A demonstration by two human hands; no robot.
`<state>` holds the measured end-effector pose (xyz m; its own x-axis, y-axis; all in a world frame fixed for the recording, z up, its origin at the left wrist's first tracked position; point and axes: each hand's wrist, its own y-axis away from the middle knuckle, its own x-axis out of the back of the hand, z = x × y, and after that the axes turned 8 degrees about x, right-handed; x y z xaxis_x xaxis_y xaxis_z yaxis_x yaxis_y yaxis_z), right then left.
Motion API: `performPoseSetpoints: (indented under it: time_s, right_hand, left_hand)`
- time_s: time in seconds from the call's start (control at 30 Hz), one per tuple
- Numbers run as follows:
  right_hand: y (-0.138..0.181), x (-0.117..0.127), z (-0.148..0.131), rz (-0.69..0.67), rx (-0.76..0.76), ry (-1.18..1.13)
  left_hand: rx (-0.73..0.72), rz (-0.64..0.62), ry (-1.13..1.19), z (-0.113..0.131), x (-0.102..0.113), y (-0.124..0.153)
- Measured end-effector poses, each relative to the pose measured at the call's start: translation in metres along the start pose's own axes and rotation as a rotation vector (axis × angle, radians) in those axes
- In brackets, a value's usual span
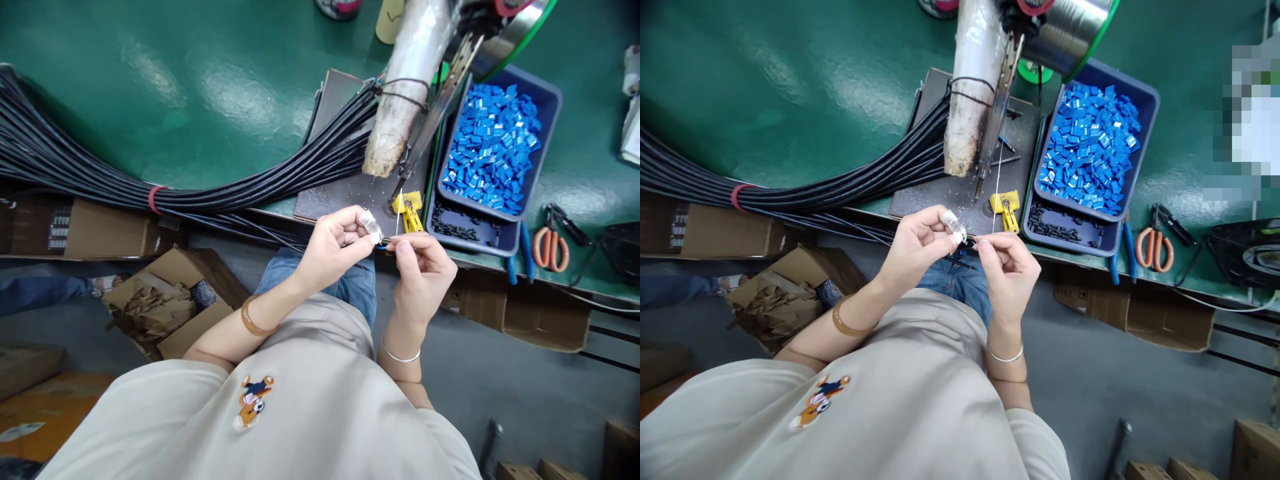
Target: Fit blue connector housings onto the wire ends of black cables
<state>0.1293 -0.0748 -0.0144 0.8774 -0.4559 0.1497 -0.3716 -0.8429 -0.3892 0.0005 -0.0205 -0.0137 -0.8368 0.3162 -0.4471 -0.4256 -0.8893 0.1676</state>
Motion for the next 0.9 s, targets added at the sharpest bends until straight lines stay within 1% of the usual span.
performPoseSetpoints:
  time_s: [0.1,0.2,0.27,0.33,0.4,0.43,0.47,0.53,0.57,0.6,0.63,0.67,0.7,0.73,0.77,0.8,0.83,0.87,0.9]
  right_hand:
    - [0.0,0.002,0.001,-0.024,-0.047,0.027]
    - [0.001,0.002,0.003,-0.027,-0.052,0.053]
    - [0.003,0.001,0.002,-0.008,-0.018,0.061]
    - [0.005,0.004,-0.002,0.013,0.049,0.042]
    - [0.004,0.012,-0.009,0.004,0.128,-0.001]
    - [0.002,0.019,-0.014,-0.036,0.149,-0.016]
    - [-0.001,0.028,-0.019,-0.107,0.149,-0.017]
    - [-0.011,0.051,-0.03,-0.358,0.088,0.047]
    - [-0.018,0.063,-0.035,-0.503,0.053,0.121]
    - [-0.025,0.075,-0.038,-0.623,0.049,0.212]
    - [-0.034,0.087,-0.039,-0.669,0.066,0.296]
    - [-0.043,0.097,-0.038,-0.678,0.088,0.395]
    - [-0.053,0.105,-0.035,-0.625,0.131,0.508]
    - [-0.063,0.112,-0.029,-0.529,0.173,0.645]
    - [-0.074,0.117,-0.02,-0.396,0.225,0.783]
    - [-0.085,0.121,-0.011,-0.286,0.26,0.906]
    - [-0.095,0.123,0.0,-0.207,0.282,0.991]
    - [-0.104,0.123,0.011,-0.171,0.295,1.031]
    - [-0.113,0.122,0.021,-0.17,0.305,1.04]
  left_hand:
    - [0.01,0.004,-0.011,0.0,0.001,0.0]
    - [0.01,0.008,-0.02,-0.002,0.001,0.0]
    - [0.01,0.007,-0.025,-0.003,0.002,0.0]
    - [0.014,0.001,-0.035,-0.003,0.002,0.0]
    - [0.019,-0.009,-0.064,0.001,0.002,0.001]
    - [0.023,-0.019,-0.089,0.006,0.001,0.002]
    - [0.024,-0.037,-0.125,0.013,-0.001,0.005]
    - [0.012,-0.093,-0.234,0.033,-0.004,0.014]
    - [-0.014,-0.125,-0.323,0.044,-0.005,0.019]
    - [-0.063,-0.142,-0.425,0.055,-0.006,0.025]
    - [-0.115,-0.175,-0.527,0.064,-0.006,0.029]
    - [-0.17,-0.22,-0.61,0.071,-0.006,0.032]
    - [-0.234,-0.266,-0.673,0.073,-0.005,0.033]
    - [-0.276,-0.328,-0.731,0.072,-0.005,0.032]
    - [-0.305,-0.378,-0.775,0.067,-0.005,0.029]
    - [-0.305,-0.398,-0.809,0.058,-0.005,0.025]
    - [-0.291,-0.387,-0.816,0.047,-0.005,0.021]
    - [-0.25,-0.361,-0.796,0.036,-0.004,0.016]
    - [-0.176,-0.319,-0.749,0.024,-0.003,0.013]
